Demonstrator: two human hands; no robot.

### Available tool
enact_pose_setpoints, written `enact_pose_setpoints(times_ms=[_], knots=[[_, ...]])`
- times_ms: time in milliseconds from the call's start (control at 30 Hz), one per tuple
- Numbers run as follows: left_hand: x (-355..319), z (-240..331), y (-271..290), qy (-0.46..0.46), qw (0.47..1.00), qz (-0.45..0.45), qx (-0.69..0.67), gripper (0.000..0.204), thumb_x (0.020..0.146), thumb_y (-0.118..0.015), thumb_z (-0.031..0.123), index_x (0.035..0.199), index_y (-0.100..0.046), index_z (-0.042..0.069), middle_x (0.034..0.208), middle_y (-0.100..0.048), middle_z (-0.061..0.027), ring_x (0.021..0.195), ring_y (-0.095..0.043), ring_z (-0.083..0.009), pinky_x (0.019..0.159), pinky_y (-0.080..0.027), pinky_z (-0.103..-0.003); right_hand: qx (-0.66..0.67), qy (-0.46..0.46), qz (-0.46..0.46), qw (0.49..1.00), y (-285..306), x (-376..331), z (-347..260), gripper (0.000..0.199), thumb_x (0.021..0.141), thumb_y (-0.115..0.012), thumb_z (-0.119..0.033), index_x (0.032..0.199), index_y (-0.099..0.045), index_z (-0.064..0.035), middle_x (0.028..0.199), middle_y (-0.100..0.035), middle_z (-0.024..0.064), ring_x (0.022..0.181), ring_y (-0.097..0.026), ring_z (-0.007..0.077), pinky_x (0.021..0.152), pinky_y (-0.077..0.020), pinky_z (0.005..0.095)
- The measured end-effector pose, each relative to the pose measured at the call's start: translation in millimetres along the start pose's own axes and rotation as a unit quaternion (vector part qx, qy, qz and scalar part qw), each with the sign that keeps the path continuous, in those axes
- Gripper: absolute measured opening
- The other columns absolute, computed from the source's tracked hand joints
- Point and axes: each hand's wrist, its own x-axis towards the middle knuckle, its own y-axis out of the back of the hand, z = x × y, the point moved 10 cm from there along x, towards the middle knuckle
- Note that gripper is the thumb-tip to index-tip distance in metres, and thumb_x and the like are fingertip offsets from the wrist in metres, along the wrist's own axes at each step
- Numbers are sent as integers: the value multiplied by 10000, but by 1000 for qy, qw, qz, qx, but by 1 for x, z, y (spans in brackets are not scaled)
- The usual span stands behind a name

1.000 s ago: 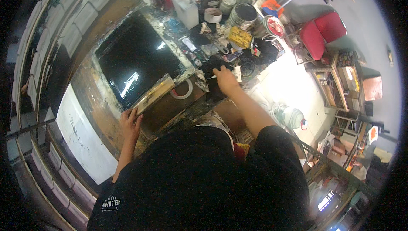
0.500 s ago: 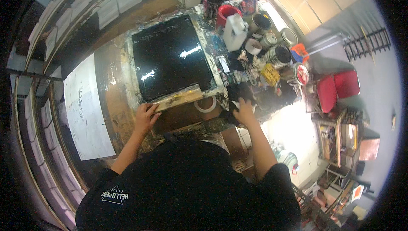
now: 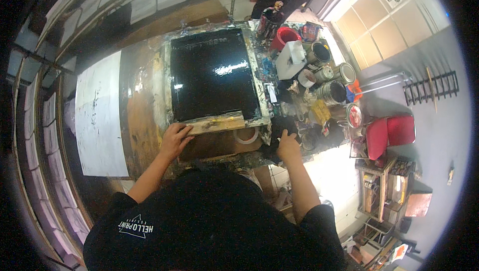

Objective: The person applies black ink to a screen printing frame, spreads the ink across the mesh by hand, and then pulls a squeegee over the surface to coat it.

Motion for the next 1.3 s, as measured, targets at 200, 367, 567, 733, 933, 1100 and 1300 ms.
enact_pose_setpoints(times_ms=[200, 367, 567, 733, 933, 1100, 1300], knots=[[7, -6, 8, -39, 999, 11, 7, 305, 888, -762, 254, 1134, -705, 82, 1043, -656, -101, 1016, -640, -330, 846, -531, -441, 56, 387, 223, 893, 80, -49, -224, 654, 765, -809, -204, 1359, -565, -83, 1238, -599, 162, 1175, -594, 340, 1000, -455, 501], [57, -26, 6, 37, 990, -131, 38, 402, 970, -670, 391, 1207, -704, 68, 1089, -686, -128, 1028, -656, -349, 823, -526, -475, -76, 395, 187, 896, 25, 12, -287, 393, 893, -590, -113, 1284, -623, -145, 1094, -653, 59, 1010, -628, 275, 856, -455, 457], [61, -45, 72, 83, 984, 149, -58, 490, 982, -669, 416, 1279, -681, 26, 1160, -695, -206, 1075, -658, -394, 913, -528, -450, -88, 404, 163, 896, 30, 59, -300, 309, 880, -614, -82, 1185, -586, -122, 1049, -644, 79, 1023, -639, 284, 862, -411, 489], [-45, -153, 67, 302, 901, 208, -234, 525, 1024, -626, 418, 1341, -645, -1, 1239, -669, -213, 1143, -630, -404, 1006, -484, -454, -21, 411, 147, 899, 62, 60, -290, 414, 824, -672, -61, 1212, -529, -92, 1076, -628, 110, 1064, -621, 329, 877, -381, 563], [-138, -156, 32, 348, 934, 77, 5, 545, 1031, -613, 425, 1407, -605, 31, 1423, -567, -214, 1356, -498, -412, 1147, -382, -494, -75, 405, 78, 908, 35, 44, -284, 379, 819, -693, -78, 1160, -529, -97, 1070, -621, 102, 1072, -615, 317, 893, -377, 559], [-156, -156, 4, 327, 937, 92, 82, 623, 1046, -551, 449, 1538, -460, 78, 1576, -416, -189, 1512, -298, -394, 1268, -172, -554, -83, 407, 81, 906, 19, 29, -298, 324, 835, -650, -48, 1138, -557, -113, 1055, -609, 78, 1064, -600, 292, 928, -369, 544], [-158, -159, -18, 370, 918, 51, 134, 705, 1045, -493, 497, 1594, -360, 75, 1642, -322, -173, 1565, -185, -371, 1296, -75, -555, -87, 397, 191, 893, 22, 17, -302, 350, 785, -702, -61, 1099, -560, -120, 1026, -567, 61, 1029, -562, 268, 951, -341, 513]])
